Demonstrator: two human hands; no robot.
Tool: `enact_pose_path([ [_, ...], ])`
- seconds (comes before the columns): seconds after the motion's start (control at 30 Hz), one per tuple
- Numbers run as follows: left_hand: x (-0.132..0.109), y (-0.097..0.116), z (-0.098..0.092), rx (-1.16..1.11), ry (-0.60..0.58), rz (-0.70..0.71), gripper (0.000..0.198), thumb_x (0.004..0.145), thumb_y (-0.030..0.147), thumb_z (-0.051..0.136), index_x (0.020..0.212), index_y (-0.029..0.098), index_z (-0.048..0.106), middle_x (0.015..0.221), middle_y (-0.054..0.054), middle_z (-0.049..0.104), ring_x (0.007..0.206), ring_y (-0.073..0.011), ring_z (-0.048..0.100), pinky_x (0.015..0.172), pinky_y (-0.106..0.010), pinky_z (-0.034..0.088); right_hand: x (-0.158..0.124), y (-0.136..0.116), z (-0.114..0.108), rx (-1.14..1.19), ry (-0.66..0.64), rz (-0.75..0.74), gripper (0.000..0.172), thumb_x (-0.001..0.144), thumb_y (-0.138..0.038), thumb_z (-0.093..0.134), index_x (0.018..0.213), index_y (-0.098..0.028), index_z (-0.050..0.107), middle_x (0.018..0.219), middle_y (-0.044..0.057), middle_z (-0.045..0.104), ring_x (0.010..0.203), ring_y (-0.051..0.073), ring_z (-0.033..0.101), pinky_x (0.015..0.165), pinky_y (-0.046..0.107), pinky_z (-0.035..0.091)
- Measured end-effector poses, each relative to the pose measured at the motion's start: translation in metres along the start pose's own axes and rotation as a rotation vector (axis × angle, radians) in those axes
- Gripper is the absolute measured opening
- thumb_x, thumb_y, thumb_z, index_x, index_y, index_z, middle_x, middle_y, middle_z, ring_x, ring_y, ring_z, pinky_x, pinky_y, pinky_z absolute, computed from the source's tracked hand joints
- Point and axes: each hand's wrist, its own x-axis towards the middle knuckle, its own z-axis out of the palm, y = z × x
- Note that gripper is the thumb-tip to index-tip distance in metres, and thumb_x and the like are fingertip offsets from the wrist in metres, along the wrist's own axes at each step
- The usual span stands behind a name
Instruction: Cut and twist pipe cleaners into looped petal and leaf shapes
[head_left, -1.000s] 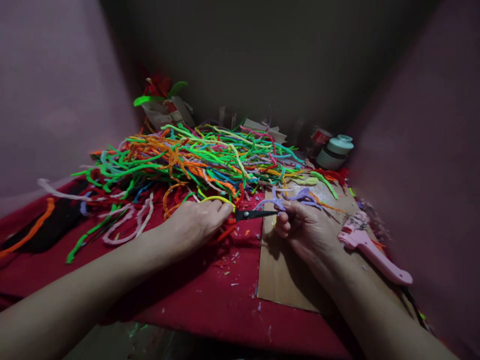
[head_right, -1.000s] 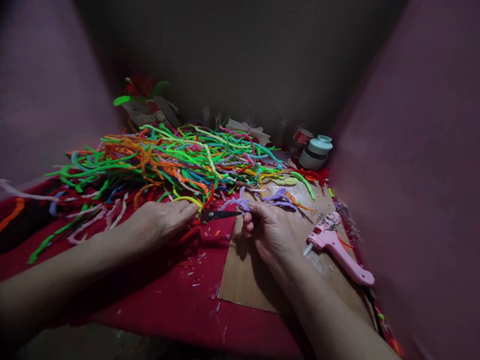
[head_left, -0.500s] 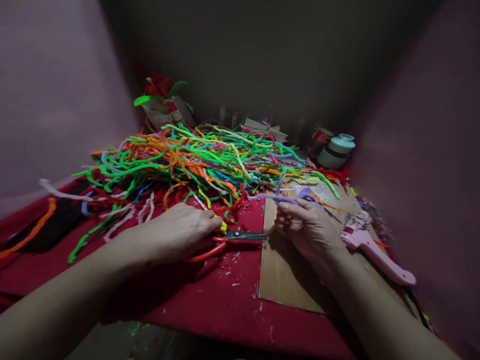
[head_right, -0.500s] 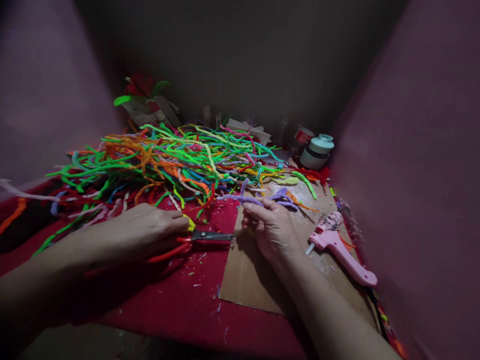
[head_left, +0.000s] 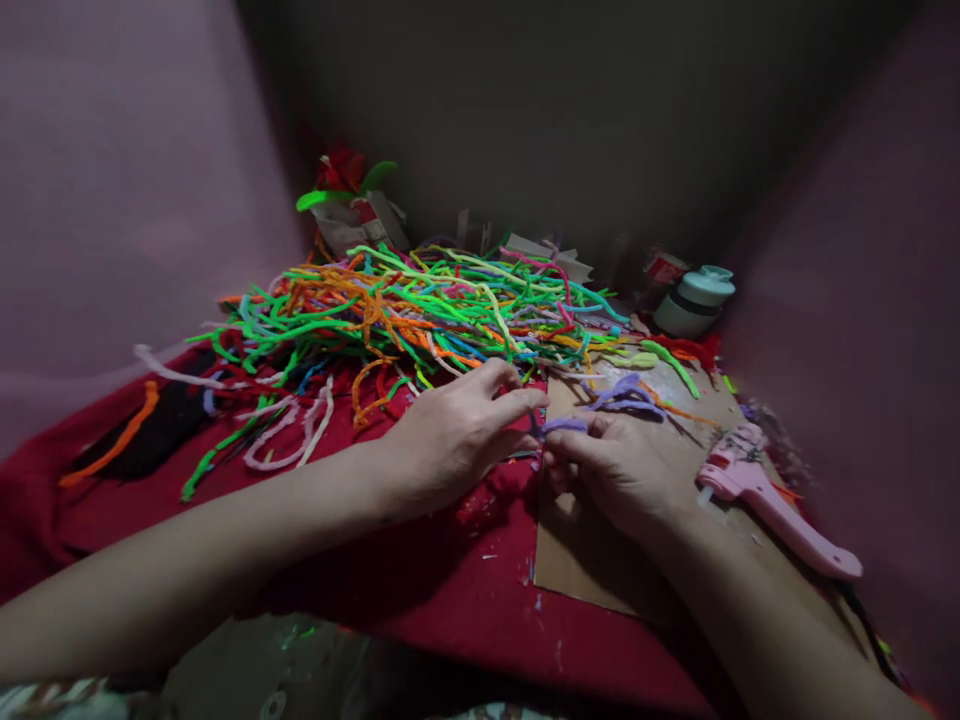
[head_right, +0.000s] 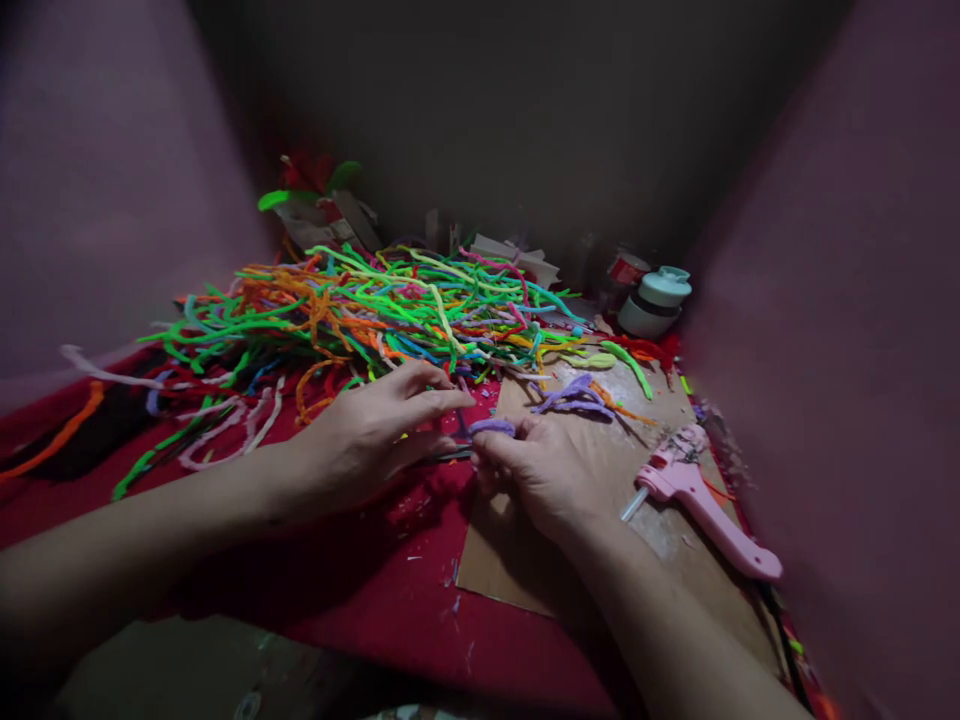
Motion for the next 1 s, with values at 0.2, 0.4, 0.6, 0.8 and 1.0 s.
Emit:
enact_pose_path([
  [0.2, 0.009, 0.0, 0.01, -0.446, -0.157, -0.257, 0.015, 0.08, 0.026, 0.054, 0.075, 0.015, 0.063, 0.071, 0.0, 0.058, 0.068, -0.0105, 0.052, 0.063, -0.02, 0.04, 0.0, 0.0, 0.001, 0.046, 0.015, -0.035, 0.017, 0.069, -0.026, 0.066, 0.057, -0.015, 0.062, 0.05, 0.0, 0.056, 0.045, 0.009, 0.047, 0.048, 0.022, 0.035],
  [0.4, 0.009, 0.007, 0.018, -1.039, -0.189, -0.546, 0.016, 0.077, 0.024, 0.055, 0.069, 0.011, 0.059, 0.065, 0.0, 0.058, 0.06, -0.0088, 0.051, 0.058, -0.02, 0.039, -0.001, 0.003, 0.004, 0.128, 0.015, -0.065, 0.014, 0.07, -0.029, 0.068, 0.067, -0.016, 0.064, 0.056, 0.0, 0.058, 0.05, 0.009, 0.049, 0.053, 0.023, 0.038],
  [0.6, 0.009, 0.002, 0.014, -1.018, -0.056, -0.601, 0.022, 0.065, 0.024, 0.068, 0.078, 0.013, 0.053, 0.064, 0.004, 0.053, 0.056, -0.0067, 0.048, 0.053, -0.019, 0.037, -0.01, -0.008, 0.013, -0.085, 0.066, -0.028, 0.028, 0.073, -0.031, 0.064, 0.051, -0.015, 0.057, 0.043, -0.002, 0.05, 0.04, 0.007, 0.038, 0.043, 0.022, 0.026],
  [0.8, 0.008, 0.001, 0.01, -1.28, -0.118, -0.597, 0.022, 0.07, 0.025, 0.066, 0.086, 0.012, 0.059, 0.067, 0.002, 0.054, 0.053, -0.0044, 0.045, 0.048, -0.017, 0.032, -0.011, -0.003, 0.015, -0.11, -0.025, -0.012, 0.03, 0.073, -0.037, 0.062, 0.052, -0.016, 0.056, 0.042, -0.004, 0.045, 0.039, 0.007, 0.034, 0.042, 0.022, 0.023],
  [1.0, 0.005, 0.005, 0.021, -1.367, -0.003, -0.654, 0.017, 0.068, 0.023, 0.067, 0.078, 0.014, 0.058, 0.063, 0.003, 0.054, 0.051, -0.0055, 0.048, 0.049, -0.018, 0.035, -0.009, 0.002, 0.013, -0.06, -0.084, 0.018, 0.024, 0.07, -0.033, 0.065, 0.057, -0.013, 0.062, 0.05, -0.002, 0.05, 0.047, 0.008, 0.039, 0.048, 0.023, 0.028],
])
